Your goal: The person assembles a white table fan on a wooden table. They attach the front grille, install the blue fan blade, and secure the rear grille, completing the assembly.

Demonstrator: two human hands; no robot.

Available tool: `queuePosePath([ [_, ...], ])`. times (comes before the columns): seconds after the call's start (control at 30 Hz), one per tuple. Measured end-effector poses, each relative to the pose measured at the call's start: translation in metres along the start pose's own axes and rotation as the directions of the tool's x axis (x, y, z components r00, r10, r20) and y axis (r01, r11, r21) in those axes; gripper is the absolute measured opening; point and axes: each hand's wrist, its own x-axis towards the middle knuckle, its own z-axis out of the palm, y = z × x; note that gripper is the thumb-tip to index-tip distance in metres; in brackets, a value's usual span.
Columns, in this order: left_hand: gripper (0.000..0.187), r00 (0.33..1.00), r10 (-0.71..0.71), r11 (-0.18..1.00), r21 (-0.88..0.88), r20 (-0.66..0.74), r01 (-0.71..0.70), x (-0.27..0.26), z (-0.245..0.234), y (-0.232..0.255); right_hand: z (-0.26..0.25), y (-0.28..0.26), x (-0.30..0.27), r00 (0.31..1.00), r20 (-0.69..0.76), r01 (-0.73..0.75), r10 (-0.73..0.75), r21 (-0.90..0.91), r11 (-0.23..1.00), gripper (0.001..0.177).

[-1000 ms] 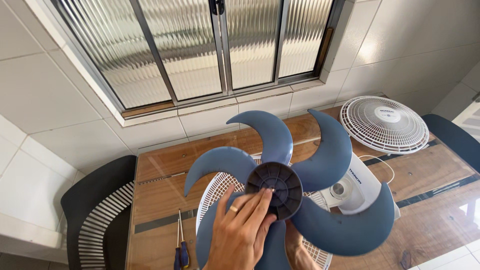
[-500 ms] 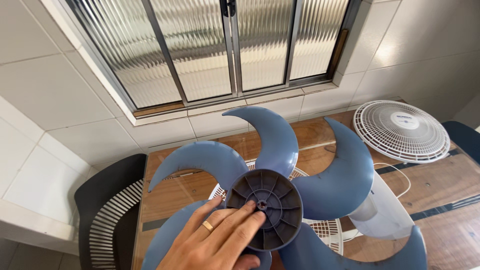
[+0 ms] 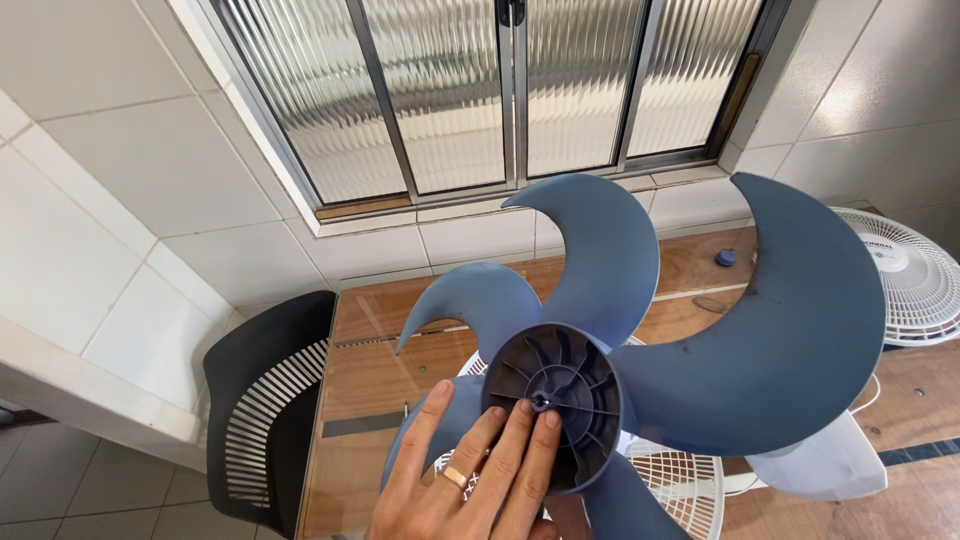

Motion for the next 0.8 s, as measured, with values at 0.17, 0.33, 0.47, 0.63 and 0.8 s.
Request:
queuePosePath([
  [0.17,0.036,0.998,-0.061,0.996,0.065,-0.002,0.061,0.002,-0.002,0.010,-0.007,-0.001,0.003,1.000,0.004,-0.005,0.005,-0.022,1.000,0.049],
  [0.33,0.031,0.992,-0.111,0.993,0.029,-0.052,0.113,0.004,0.004,0.020,-0.010,-0.007,-0.004,1.000,-0.004,0.002,-0.002,-0.050,0.999,0.049],
  [0.47,0.037,0.995,-0.086,0.996,-0.001,-0.059,0.086,0.002,0.007,0.020,-0.015,-0.012,0.000,1.000,0.006,0.009,-0.009,-0.074,0.997,0.048],
  [0.63,0.041,0.993,-0.087,0.995,-0.059,-0.082,0.083,0.006,0.006,0.019,-0.011,-0.016,0.014,0.998,0.050,0.043,-0.037,-0.118,0.992,0.048],
  [0.8,0.041,0.951,-0.279,0.900,-0.382,-0.135,0.210,-0.017,0.000,0.010,-0.015,-0.025,-0.001,0.996,0.046,0.086,-0.079,-0.194,0.977,0.048],
])
